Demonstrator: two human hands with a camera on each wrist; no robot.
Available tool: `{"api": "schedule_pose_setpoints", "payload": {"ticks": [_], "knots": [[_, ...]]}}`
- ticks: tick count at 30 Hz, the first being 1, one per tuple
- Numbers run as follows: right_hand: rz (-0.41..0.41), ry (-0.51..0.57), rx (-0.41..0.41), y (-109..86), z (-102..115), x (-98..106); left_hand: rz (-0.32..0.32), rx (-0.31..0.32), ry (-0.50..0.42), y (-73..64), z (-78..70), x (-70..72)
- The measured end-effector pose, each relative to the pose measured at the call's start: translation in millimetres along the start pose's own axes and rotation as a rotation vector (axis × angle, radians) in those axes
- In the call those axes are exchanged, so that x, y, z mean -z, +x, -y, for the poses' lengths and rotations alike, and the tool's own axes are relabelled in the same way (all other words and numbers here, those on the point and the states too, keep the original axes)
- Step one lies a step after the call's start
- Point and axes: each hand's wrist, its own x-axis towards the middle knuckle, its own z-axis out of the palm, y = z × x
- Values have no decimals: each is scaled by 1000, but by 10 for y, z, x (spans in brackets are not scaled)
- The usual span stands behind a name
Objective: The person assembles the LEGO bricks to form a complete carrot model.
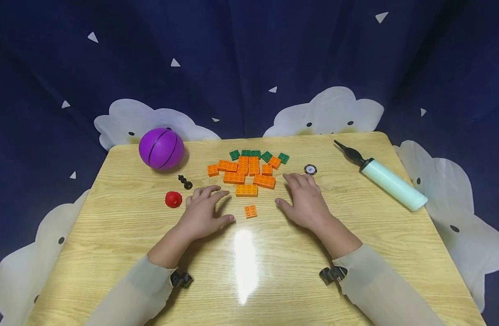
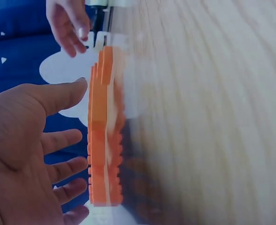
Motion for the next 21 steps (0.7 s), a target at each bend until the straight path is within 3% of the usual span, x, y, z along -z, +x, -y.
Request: {"api": "schedule_pose_setpoints", "payload": {"ticks": [10,21], "knots": [[21,113,-67,223,32,-95,61,-30,-197,137,-104,-135],[56,117,-99,412,108,-182,68,-44,-191,254,-252,-205]]}}
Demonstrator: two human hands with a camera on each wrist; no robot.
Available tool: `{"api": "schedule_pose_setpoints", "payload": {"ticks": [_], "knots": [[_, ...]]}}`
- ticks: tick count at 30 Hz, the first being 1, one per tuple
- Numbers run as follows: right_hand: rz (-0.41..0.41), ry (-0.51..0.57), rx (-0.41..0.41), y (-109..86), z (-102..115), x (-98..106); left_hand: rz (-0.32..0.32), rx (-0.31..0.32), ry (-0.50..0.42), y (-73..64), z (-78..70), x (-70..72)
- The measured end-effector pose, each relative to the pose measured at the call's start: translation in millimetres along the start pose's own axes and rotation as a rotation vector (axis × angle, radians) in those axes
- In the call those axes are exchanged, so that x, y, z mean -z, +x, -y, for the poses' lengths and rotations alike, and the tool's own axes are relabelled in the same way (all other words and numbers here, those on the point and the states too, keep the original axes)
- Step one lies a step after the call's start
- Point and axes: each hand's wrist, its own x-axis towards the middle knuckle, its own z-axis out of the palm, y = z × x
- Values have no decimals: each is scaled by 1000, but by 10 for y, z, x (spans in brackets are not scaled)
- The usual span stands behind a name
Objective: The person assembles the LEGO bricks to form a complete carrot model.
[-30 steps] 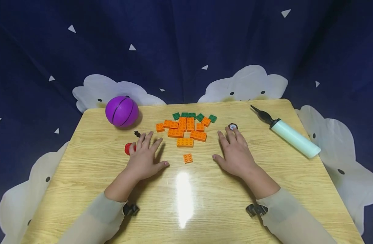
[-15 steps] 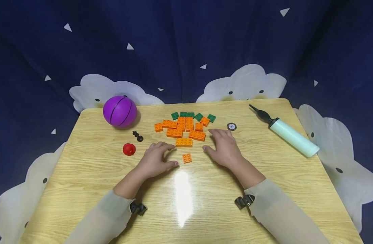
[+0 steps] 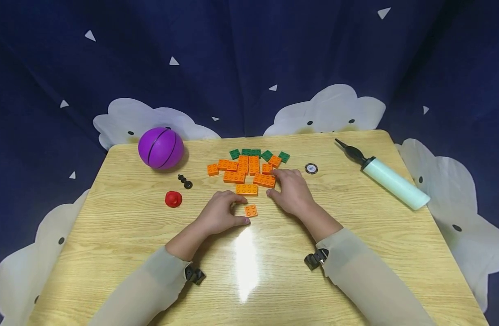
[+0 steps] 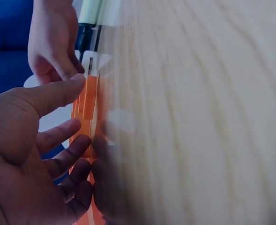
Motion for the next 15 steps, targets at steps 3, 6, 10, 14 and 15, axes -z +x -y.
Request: {"api": "schedule_pose_setpoints", "payload": {"ticks": [3,6,10,14,15], "knots": [[10,-8,-7,31,12,-1,0,-1,21,15,-34,-12],[24,-17,-18,59,21,-3,-1,0,47,28,-55,-22],[41,-28,-32,98,20,-15,-5,-4,75,39,-71,-25],[51,-37,-47,118,33,-12,3,-4,91,45,-78,-25],[52,-36,-51,121,36,-13,5,-4,92,46,-80,-24]]}}
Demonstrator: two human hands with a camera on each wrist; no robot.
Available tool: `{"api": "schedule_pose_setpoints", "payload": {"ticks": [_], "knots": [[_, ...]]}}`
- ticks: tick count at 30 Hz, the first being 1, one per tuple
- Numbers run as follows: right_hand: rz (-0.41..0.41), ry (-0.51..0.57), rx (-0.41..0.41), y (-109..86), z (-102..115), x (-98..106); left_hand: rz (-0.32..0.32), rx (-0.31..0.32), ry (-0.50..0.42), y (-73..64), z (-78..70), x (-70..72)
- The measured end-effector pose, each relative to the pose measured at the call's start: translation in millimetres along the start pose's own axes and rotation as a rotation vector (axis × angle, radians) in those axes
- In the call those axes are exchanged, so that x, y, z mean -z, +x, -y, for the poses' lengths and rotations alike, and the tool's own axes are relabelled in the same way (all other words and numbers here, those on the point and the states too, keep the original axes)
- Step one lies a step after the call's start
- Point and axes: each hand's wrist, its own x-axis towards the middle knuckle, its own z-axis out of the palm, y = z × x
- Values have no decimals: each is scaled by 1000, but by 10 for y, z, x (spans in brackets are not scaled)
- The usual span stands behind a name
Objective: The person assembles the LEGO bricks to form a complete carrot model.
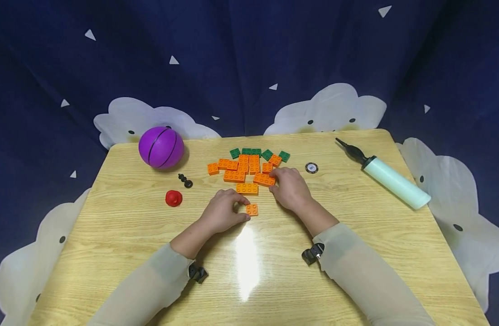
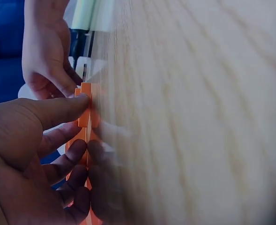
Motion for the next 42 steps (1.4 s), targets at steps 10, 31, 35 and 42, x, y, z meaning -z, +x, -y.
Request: {"api": "schedule_pose_setpoints", "payload": {"ticks": [10,31,35,42], "knots": [[-31,65,13,-70,-48,32,11,-3,5,4,-15,3],[-48,113,67,-370,95,126,3,31,-130,-7,48,51],[-44,133,97,-423,133,106,-21,43,-198,-13,89,84],[-10,154,116,-494,202,63,-51,58,-289,-19,126,101]]}}
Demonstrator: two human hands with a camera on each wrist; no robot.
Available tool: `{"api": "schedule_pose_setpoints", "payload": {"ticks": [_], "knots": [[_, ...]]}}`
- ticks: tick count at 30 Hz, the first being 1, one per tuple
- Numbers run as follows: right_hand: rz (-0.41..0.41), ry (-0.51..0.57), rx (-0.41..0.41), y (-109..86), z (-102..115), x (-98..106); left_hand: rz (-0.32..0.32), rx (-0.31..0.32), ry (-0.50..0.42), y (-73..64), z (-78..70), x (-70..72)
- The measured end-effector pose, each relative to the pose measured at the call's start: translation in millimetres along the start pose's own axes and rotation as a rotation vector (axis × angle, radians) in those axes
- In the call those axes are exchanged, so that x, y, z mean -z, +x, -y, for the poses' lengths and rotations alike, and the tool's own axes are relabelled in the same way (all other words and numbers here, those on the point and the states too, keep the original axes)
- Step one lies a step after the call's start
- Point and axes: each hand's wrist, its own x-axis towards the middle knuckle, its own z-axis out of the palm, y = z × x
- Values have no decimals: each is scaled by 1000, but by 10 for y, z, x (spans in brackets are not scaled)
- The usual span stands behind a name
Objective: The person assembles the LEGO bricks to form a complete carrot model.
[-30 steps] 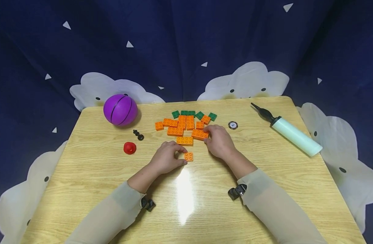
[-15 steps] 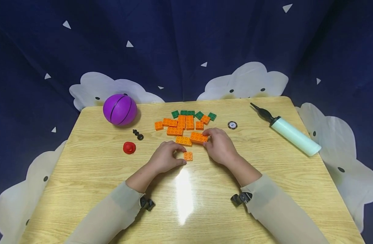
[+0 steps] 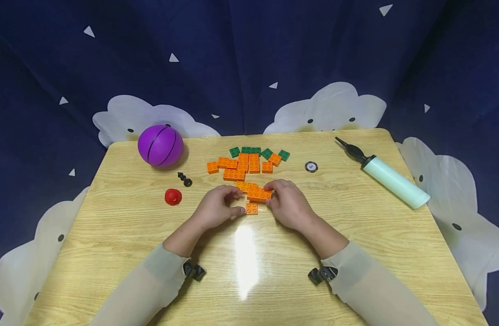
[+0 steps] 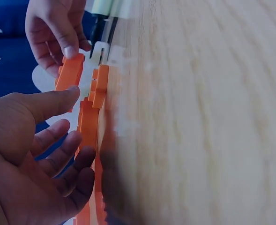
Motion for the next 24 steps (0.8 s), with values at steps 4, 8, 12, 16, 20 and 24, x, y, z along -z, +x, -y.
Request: {"api": "schedule_pose_setpoints", "payload": {"ticks": [4,8,12,16,20,24], "knots": [[9,12,20,-30,35,-34,-11,-3,-24,-3,-2,-3],[14,14,39,-47,68,-67,-13,-15,-44,-8,-15,-2],[33,12,42,-59,94,-102,-5,-24,-49,-14,-20,-3],[55,8,36,-70,112,-136,2,-28,-29,-23,-17,-7],[71,-1,37,-78,123,-161,11,-29,-11,-35,-9,-18],[73,-16,45,-85,121,-180,19,-28,-2,-42,4,-30]]}}
